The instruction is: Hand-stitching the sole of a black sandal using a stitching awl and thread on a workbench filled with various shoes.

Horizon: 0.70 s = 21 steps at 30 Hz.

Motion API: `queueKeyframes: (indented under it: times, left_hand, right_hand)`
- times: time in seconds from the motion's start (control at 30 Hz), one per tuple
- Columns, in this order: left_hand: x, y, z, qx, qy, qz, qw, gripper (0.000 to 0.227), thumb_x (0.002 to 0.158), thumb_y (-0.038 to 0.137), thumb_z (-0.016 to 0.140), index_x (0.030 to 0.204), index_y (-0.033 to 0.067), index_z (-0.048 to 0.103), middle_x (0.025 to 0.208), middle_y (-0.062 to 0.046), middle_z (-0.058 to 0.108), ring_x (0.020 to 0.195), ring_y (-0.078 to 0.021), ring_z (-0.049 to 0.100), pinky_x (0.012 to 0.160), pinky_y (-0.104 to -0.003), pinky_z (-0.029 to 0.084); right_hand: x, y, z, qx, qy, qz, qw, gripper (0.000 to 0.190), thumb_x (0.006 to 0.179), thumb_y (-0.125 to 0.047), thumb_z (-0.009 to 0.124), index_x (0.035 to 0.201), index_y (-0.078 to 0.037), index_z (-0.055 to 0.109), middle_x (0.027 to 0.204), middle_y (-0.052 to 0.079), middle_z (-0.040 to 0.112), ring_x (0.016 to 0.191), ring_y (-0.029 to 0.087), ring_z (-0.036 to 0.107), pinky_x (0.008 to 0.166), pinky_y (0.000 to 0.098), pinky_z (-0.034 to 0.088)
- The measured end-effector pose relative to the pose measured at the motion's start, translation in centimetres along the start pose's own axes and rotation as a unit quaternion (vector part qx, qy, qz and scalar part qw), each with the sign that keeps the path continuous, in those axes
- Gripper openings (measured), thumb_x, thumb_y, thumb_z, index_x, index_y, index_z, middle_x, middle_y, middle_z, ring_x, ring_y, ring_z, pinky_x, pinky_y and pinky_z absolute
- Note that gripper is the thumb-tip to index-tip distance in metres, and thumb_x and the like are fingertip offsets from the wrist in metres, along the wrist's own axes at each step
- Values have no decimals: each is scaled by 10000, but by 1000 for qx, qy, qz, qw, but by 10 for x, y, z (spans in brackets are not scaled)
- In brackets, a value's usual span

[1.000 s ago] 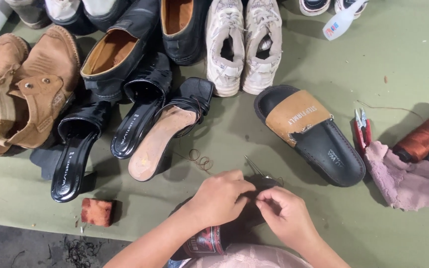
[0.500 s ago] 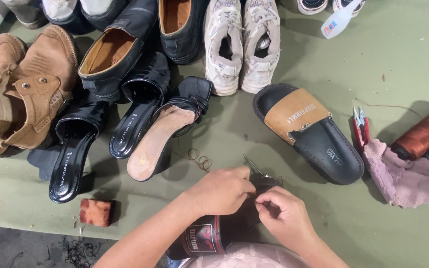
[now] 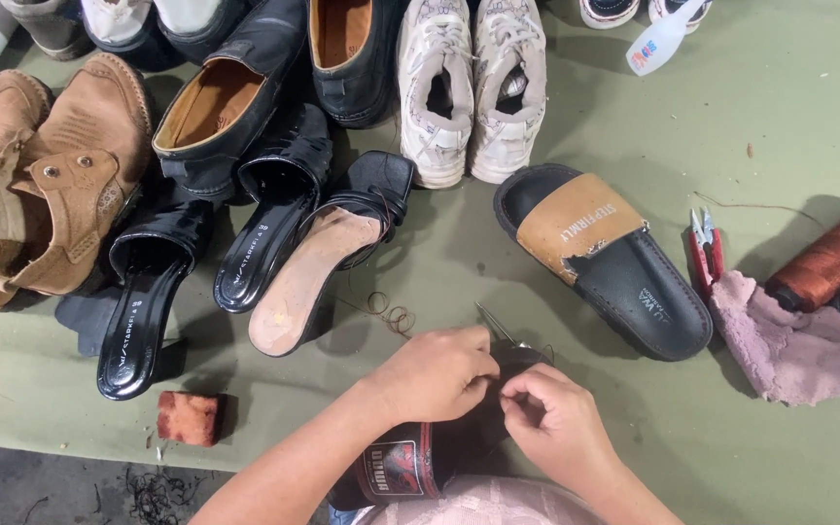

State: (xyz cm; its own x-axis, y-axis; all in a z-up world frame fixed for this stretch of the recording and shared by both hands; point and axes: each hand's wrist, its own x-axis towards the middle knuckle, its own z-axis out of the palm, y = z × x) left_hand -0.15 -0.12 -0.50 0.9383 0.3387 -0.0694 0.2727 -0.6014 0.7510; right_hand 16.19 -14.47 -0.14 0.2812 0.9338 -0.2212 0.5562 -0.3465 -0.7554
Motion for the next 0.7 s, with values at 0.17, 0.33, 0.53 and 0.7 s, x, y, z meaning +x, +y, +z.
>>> queueKeyframes:
  times: [0.17,0.33,0.53,0.7]
  left_hand:
    - [-2,-4,3,-23,27,-9,999,183,855,161,569,908,154,744,890,-9,585,736,-246,625,596,-409,512]
    - [-4,-13,5,-110,55,-40,992,176,844,175,619,936,190,768,903,34,653,747,-185,656,684,-343,517]
    - [-7,-9,-2,-166,66,-72,981,102,862,157,663,901,164,756,846,62,625,643,-126,578,650,-282,487]
    - [-9,-10,8,-80,70,-17,994,154,886,164,617,967,160,748,923,6,618,770,-227,655,634,-387,534]
  right_hand:
    - [3,-4,4,-13,6,15,1000,68,746,-142,783,802,-173,761,753,-73,693,498,72,589,558,230,511]
    - [4,-9,8,-20,2,49,999,192,730,-325,885,873,-216,818,799,-98,712,487,57,575,557,213,504]
    - [7,-10,8,6,23,-44,999,158,878,-263,726,942,-173,840,847,-48,767,718,103,731,673,256,571]
    - [10,-3,7,55,-21,-73,996,40,840,-99,737,817,-106,769,870,-31,689,455,100,506,485,224,449]
